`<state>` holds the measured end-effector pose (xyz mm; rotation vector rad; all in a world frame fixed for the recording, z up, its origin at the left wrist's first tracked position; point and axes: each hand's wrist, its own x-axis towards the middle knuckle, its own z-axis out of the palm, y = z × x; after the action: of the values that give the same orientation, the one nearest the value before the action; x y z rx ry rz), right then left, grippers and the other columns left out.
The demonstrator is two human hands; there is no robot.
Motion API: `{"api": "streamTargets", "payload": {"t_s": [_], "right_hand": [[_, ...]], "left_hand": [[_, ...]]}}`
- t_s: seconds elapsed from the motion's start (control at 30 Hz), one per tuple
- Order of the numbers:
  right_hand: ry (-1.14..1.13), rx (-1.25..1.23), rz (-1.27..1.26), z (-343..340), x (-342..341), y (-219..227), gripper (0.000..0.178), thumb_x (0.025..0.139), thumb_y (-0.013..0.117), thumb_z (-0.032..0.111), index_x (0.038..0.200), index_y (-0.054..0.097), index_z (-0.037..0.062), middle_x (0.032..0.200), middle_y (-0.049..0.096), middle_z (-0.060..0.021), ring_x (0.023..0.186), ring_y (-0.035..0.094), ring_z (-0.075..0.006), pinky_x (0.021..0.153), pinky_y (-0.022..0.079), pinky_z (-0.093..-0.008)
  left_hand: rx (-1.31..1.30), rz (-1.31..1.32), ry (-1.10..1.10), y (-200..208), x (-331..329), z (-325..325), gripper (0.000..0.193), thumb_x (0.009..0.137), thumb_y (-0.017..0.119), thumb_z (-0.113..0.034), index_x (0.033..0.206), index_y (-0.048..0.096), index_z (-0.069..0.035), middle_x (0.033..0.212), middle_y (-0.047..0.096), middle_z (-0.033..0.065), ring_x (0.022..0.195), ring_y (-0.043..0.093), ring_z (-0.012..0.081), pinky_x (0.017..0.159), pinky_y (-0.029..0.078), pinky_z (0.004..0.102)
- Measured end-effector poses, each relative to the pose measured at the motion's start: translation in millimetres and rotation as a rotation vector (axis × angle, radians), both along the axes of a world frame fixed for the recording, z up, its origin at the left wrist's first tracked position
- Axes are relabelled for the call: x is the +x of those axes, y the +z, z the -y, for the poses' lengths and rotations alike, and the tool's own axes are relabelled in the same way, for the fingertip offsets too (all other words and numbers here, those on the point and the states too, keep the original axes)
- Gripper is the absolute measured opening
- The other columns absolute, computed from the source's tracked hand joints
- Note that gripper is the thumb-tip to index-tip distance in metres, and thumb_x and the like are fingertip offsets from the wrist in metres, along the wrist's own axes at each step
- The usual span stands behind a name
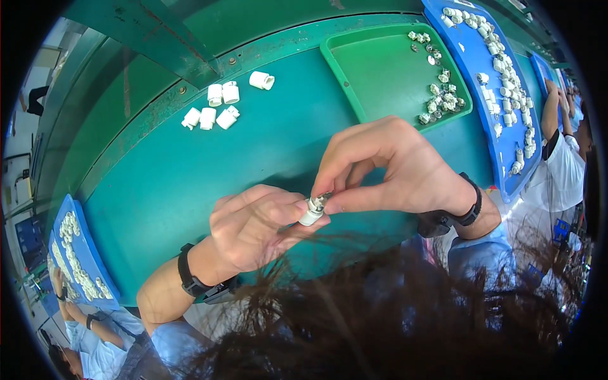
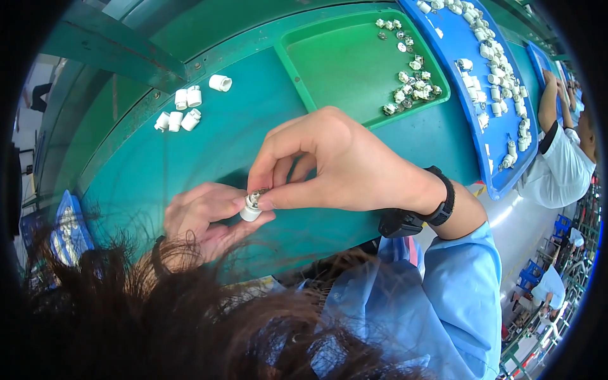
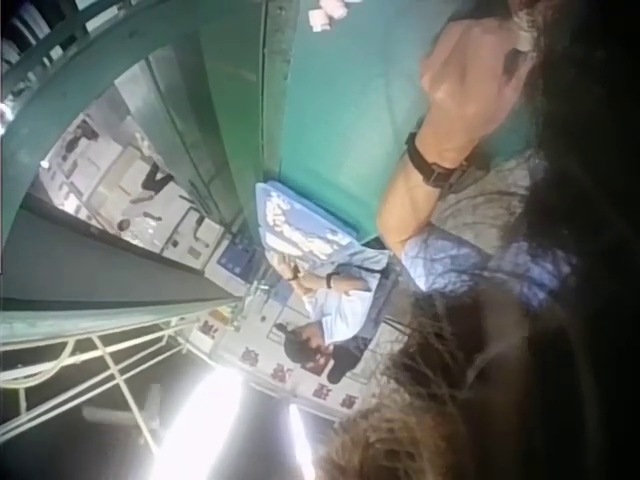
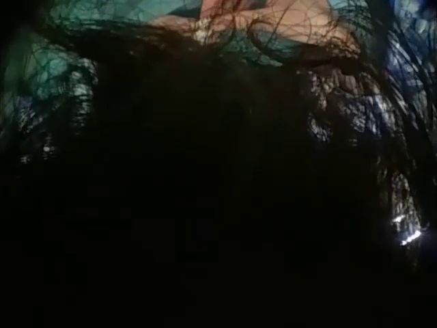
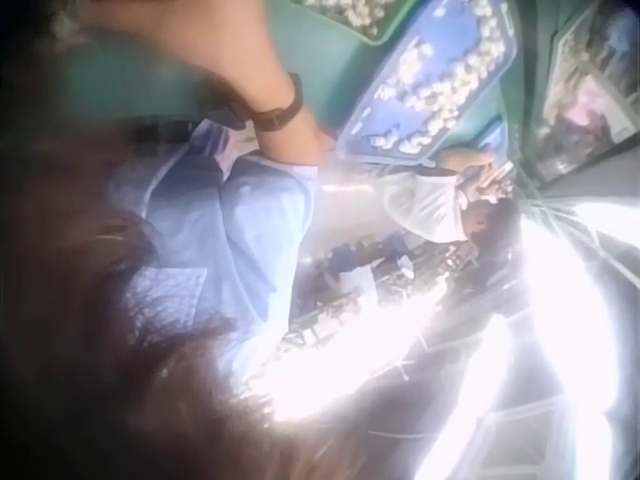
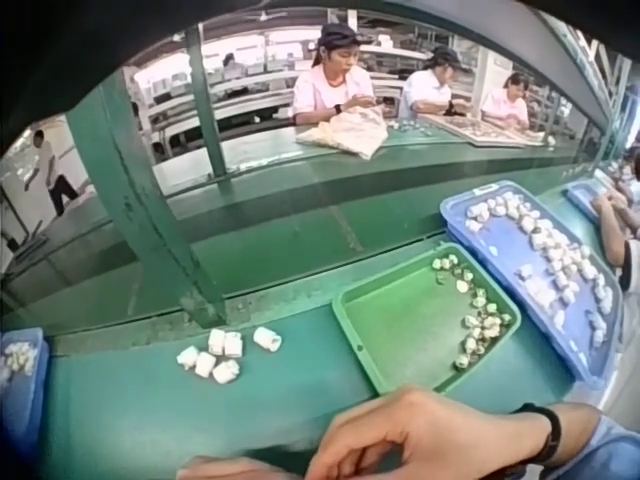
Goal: Assembling small white components on a production line.
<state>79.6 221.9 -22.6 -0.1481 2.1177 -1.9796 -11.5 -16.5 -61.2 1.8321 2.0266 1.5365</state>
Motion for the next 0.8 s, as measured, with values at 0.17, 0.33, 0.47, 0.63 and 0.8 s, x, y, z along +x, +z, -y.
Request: {"api": "streamTargets", "payload": {"t_s": [0.17,0.33,0.47,0.63,0.8], "right_hand": [[-0.004,0.01,0.037,0.7,0.5,0.9,0.018,0.085,0.083,-0.001,0.102,0.077,0.0021,0.1,0.071,-0.0067,0.088,0.069,-0.013,0.073,0.059,-0.0252],[-0.007,-0.007,0.07,2.9,-0.3,0.4,0.019,0.085,0.083,-0.001,0.102,0.076,0.0029,0.101,0.07,-0.0063,0.087,0.069,-0.013,0.073,0.059,-0.0254],[-0.007,-0.004,0.061,5.5,0.0,-0.2,0.02,0.085,0.083,0.0,0.102,0.074,0.0031,0.102,0.069,-0.0059,0.088,0.068,-0.0133,0.074,0.059,-0.0254],[-0.035,-0.072,0.106,7.0,0.0,0.1,0.019,0.086,0.082,-0.002,0.102,0.073,0.002,0.102,0.069,-0.006,0.09,0.068,-0.0138,0.075,0.059,-0.0255],[-0.018,-0.103,0.119,5.4,-1.2,-3.3,0.018,0.087,0.08,-0.004,0.102,0.073,0.0008,0.104,0.069,-0.0063,0.092,0.068,-0.0135,0.076,0.059,-0.0252]], "left_hand": [[0.016,0.012,0.01,-3.4,1.2,-0.9,0.03,0.076,0.091,-0.004,0.098,0.071,-0.004,0.085,0.076,0.0083,0.072,0.075,0.0214,0.057,0.063,0.0306],[0.023,-0.004,0.015,-6.1,1.1,-1.1,0.033,0.074,0.092,-0.003,0.099,0.07,-0.004,0.084,0.075,0.0084,0.072,0.075,0.0215,0.057,0.063,0.0302],[0.027,0.017,0.023,-3.3,0.7,-2.2,0.039,0.072,0.094,-0.002,0.1,0.068,-0.004,0.083,0.075,0.0092,0.072,0.075,0.0218,0.058,0.063,0.0298],[0.031,0.028,0.017,-1.6,-0.7,-2.8,0.043,0.07,0.095,-0.001,0.101,0.066,-0.003,0.082,0.075,0.0099,0.072,0.075,0.0222,0.057,0.063,0.0295],[0.013,0.013,0.036,-2.1,0.2,-0.4,0.044,0.069,0.096,-0.001,0.101,0.065,-0.003,0.082,0.075,0.0095,0.072,0.075,0.0222,0.056,0.062,0.0291]]}}
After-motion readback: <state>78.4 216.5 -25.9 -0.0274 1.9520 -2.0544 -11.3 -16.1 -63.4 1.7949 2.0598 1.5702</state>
